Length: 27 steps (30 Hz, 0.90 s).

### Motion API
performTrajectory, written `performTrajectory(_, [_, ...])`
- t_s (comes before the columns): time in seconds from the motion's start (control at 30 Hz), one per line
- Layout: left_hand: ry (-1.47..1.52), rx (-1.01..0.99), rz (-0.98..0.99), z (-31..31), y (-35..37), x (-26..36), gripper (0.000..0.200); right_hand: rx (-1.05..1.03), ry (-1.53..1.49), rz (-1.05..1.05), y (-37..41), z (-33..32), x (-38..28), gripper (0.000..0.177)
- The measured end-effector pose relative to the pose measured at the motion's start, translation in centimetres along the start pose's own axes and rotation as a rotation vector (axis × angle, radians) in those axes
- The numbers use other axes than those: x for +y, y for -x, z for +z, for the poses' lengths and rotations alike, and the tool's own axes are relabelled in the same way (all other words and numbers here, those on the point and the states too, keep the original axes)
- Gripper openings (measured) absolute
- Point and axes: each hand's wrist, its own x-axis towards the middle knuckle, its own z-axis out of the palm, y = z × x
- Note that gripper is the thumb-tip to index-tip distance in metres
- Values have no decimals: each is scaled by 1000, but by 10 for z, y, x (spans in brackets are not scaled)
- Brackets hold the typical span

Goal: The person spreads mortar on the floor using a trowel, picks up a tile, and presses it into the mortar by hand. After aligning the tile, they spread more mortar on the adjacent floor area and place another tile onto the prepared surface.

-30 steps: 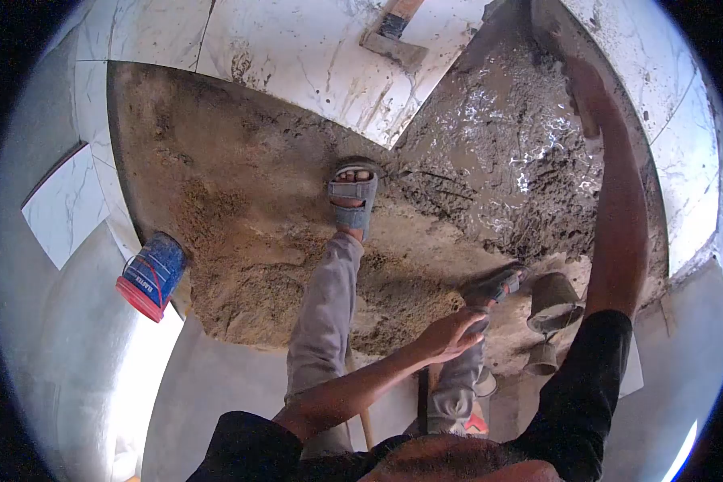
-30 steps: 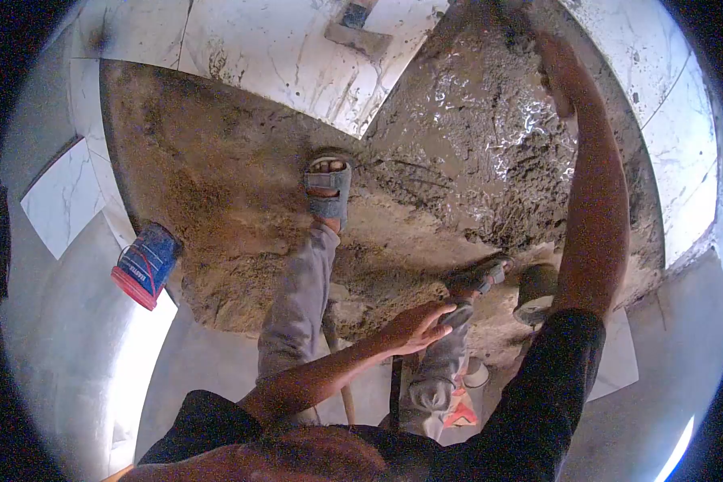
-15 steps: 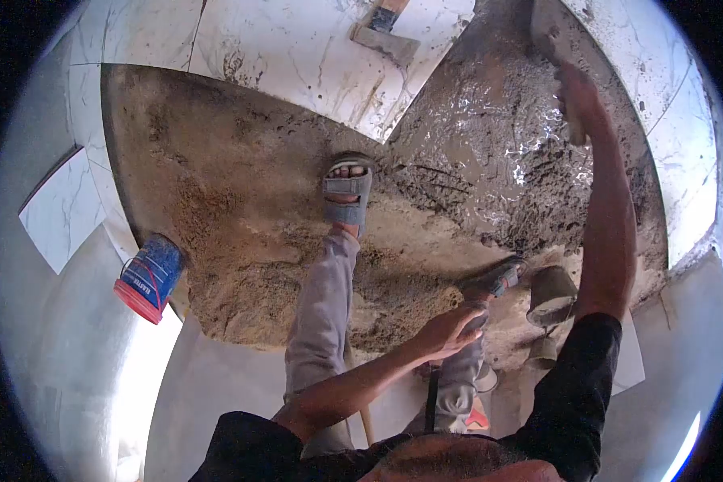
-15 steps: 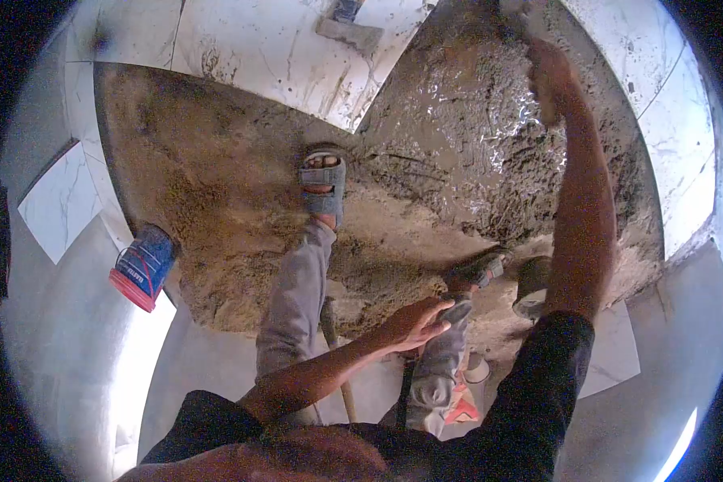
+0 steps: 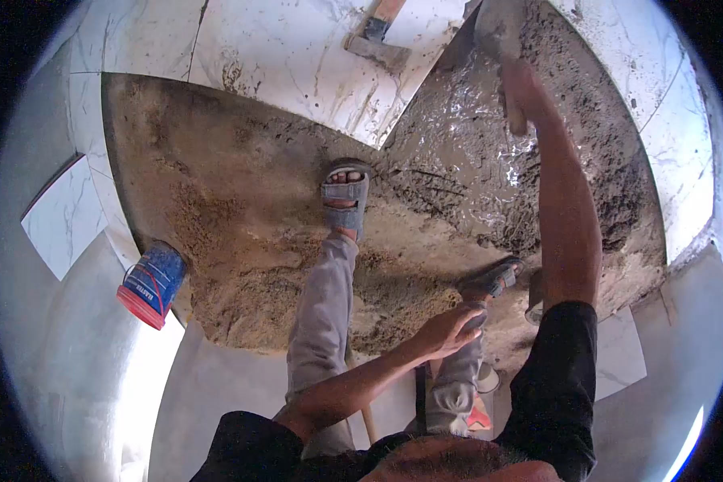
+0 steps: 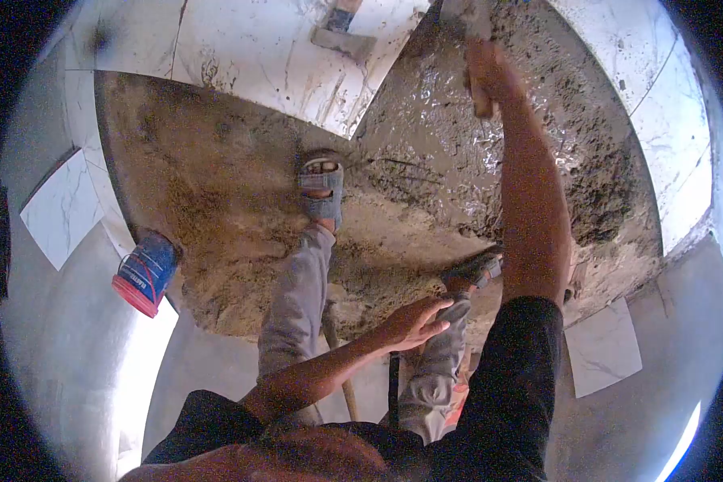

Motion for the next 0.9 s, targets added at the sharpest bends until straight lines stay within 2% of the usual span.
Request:
performTrajectory(0.17, [3,-33,-63,-8,-1,2,43,130,278,-223,-22,-7,47,38])
performTrajectory(0.2, [-15,-32,-55,-7,0,0,43,125,274,-215,-28,-9,41,38])
performTrajectory(0.27, [-24,-35,-57,-4,2,-5,43,106,613,-264,-50,-27,6,34])
performTrajectory(0.3, [-31,-37,-52,-1,2,-7,43,102,613,-260,-58,-31,8,34])
performTrajectory(0.37, [-29,-7,-40,1,2,-10,43,96,275,-122,-68,-40,10,42])
performTrajectory(0.4, [-27,22,-24,2,2,-11,42,94,278,-118,-63,-41,6,42])
performTrajectory(0.57, [-2,-21,-78,4,2,-14,42,37,206,278,1,-33,-47,43])
performTrajectory(0.6, [-7,-33,-87,5,1,-15,42,35,208,277,-4,-35,-42,43])
performTrajectory(0.7, [-1,-14,-83,3,1,-12,41,66,392,103,-27,-42,-22,39])
performTrajectory(0.8, [2,-63,-144,-4,0,-7,41,-12,370,-25,-45,-55,-25,38])
performTrajectory(0.9, [13,-29,-92,-2,1,-6,40,-318,348,-87,-25,-66,-61,37])
